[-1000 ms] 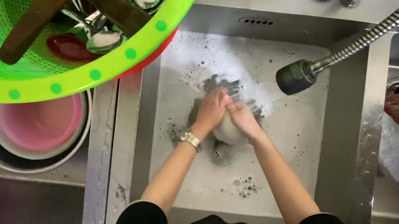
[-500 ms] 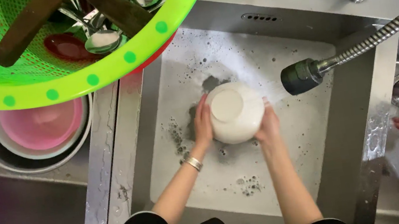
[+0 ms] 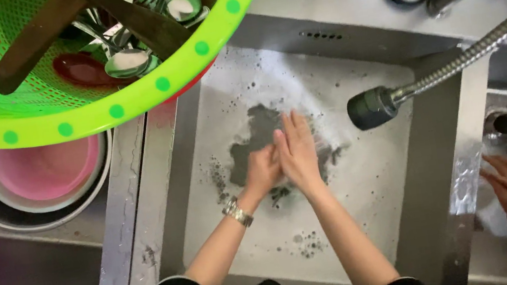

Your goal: The person washes various dishes, including plates, bowls, and a large pot, under running water in a double-basin stainless steel sink. They rinse each item and place it into a blue plastic dish rack beside the sink.

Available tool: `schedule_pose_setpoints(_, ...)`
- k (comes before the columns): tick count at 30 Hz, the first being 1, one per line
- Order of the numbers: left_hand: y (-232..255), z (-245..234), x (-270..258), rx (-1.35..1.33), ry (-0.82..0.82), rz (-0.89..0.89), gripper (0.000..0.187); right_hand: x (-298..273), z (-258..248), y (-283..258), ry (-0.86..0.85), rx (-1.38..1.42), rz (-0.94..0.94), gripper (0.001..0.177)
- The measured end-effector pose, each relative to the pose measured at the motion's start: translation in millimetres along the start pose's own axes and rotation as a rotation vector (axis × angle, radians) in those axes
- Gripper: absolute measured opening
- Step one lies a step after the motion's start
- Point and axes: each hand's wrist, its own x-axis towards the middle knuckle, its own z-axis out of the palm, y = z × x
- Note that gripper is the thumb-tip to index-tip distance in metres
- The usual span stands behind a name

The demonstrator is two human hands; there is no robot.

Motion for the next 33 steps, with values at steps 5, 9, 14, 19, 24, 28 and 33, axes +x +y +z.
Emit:
schedule_pose_setpoints(5,27.0,-9.3,-14.4,0.115,0.087,0.233,0.049,40.7,27.7,83.6,-0.137,0.217,0.691,0.066)
schedule_pose_setpoints(9,35.9,-20.1,-10.7,0.261,-0.026,0.270,0.049,22.8,23.9,38.2,-0.249,-0.119,0.472,0.045)
schedule_pose_setpoints(14,64.5,-29.2,-11.4,0.378,-0.009,0.450,0.041,48.5,15.4,74.1,-0.278,0.149,0.622,0.100)
schedule_pose_setpoints(19,19.1,-21.6,-3.4,0.368,-0.032,0.322,0.040,30.9,-14.6,-30.6,-0.352,-0.016,0.551,0.073)
schedule_pose_setpoints(24,40.3,-27.4,-4.5,0.427,0.026,0.427,0.039,38.5,-6.8,6.0,-0.394,-0.100,0.411,0.072)
schedule_pose_setpoints(28,25.1,-16.8,-14.7,0.350,-0.121,0.051,0.031,29.3,-1.0,-52.3,-0.384,-0.269,0.309,0.078)
schedule_pose_setpoints(33,45.8,-22.6,-9.3,0.354,-0.087,0.061,0.054,60.5,14.9,-11.6,-0.356,0.000,0.543,0.100)
